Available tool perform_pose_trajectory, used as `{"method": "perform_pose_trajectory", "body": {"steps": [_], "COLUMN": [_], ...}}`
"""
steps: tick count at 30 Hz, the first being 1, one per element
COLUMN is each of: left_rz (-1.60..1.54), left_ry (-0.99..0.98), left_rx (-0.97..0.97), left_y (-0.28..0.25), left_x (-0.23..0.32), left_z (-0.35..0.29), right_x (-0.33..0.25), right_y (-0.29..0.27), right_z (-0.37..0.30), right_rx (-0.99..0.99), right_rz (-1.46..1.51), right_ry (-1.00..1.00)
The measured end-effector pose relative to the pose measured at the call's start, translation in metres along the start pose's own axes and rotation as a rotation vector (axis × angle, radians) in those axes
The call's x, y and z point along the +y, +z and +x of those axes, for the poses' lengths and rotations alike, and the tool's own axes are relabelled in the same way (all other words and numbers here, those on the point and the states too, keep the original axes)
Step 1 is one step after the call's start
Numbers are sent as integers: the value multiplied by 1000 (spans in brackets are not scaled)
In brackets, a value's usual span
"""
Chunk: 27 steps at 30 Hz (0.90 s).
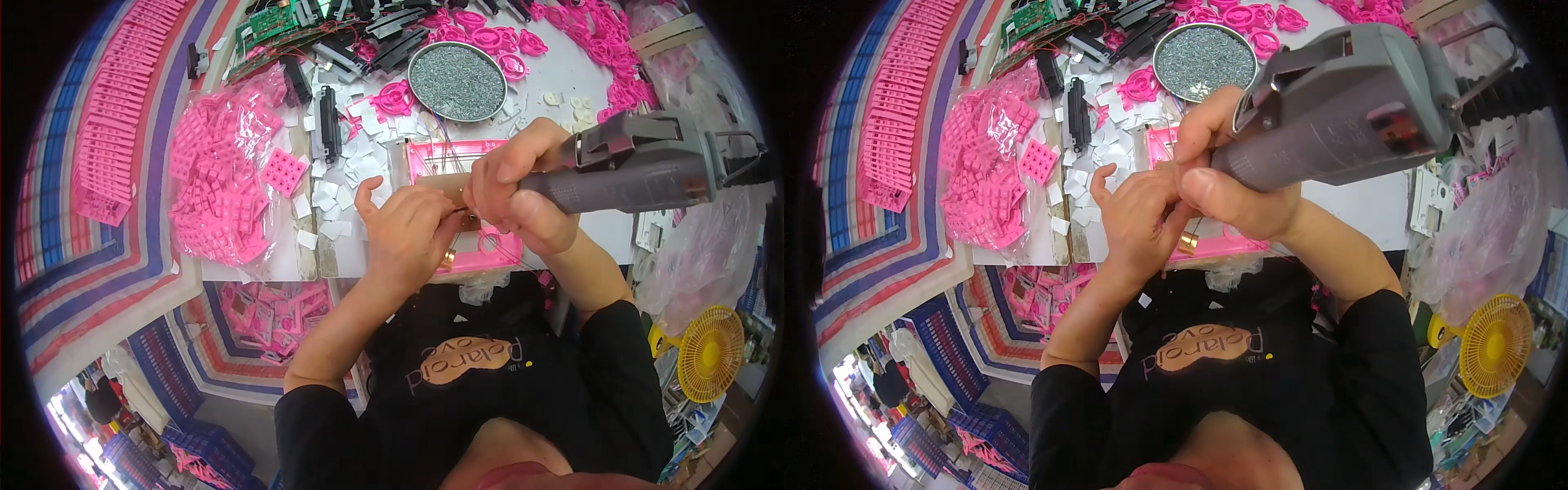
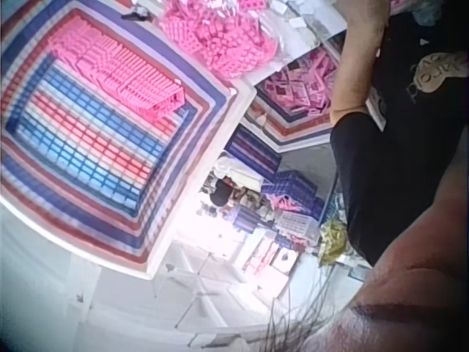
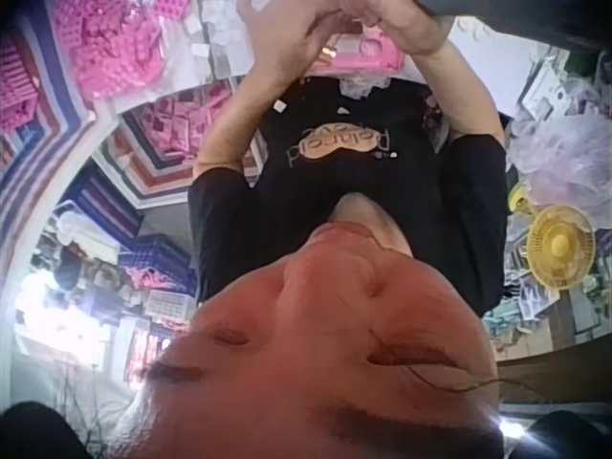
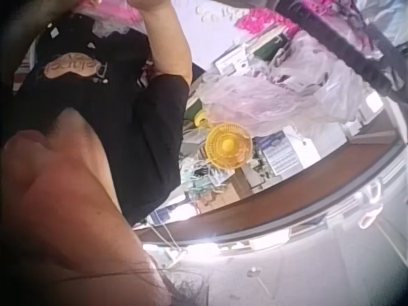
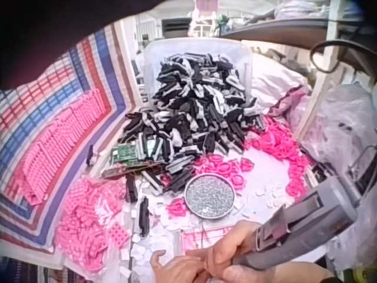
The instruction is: Assemble a pink electronic toy by inserting internal components and using a glue gun to secure parts.
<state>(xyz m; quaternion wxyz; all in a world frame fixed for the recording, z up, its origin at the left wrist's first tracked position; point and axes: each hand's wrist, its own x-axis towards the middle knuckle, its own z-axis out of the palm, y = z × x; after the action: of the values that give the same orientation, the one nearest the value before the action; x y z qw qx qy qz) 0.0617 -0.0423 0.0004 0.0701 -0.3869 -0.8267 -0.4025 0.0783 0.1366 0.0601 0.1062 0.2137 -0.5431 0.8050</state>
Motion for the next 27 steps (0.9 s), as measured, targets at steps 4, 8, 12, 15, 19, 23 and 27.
{"method": "perform_pose_trajectory", "body": {"steps": [4,8,12,15,19,23,27], "left_rz": [45,104,70,58,52,14,11], "left_ry": [-100,-104,-127,-141,-115,-43,-27], "left_rx": [36,129,111,140,98,-55,-82], "left_y": [-19,-40,-36,-33,-35,-49,-53], "left_x": [5,-17,-22,-20,-14,3,12], "left_z": [16,6,-15,-22,-27,-24,-32], "right_x": [8,29,37,38,47,50,39], "right_y": [0,4,12,16,20,24,14], "right_z": [7,14,16,17,14,15,23], "right_rx": [14,8,13,-7,-9,56,17], "right_rz": [-45,-133,-134,-171,-335,-289,-164], "right_ry": [-4,30,108,138,84,97,233]}}
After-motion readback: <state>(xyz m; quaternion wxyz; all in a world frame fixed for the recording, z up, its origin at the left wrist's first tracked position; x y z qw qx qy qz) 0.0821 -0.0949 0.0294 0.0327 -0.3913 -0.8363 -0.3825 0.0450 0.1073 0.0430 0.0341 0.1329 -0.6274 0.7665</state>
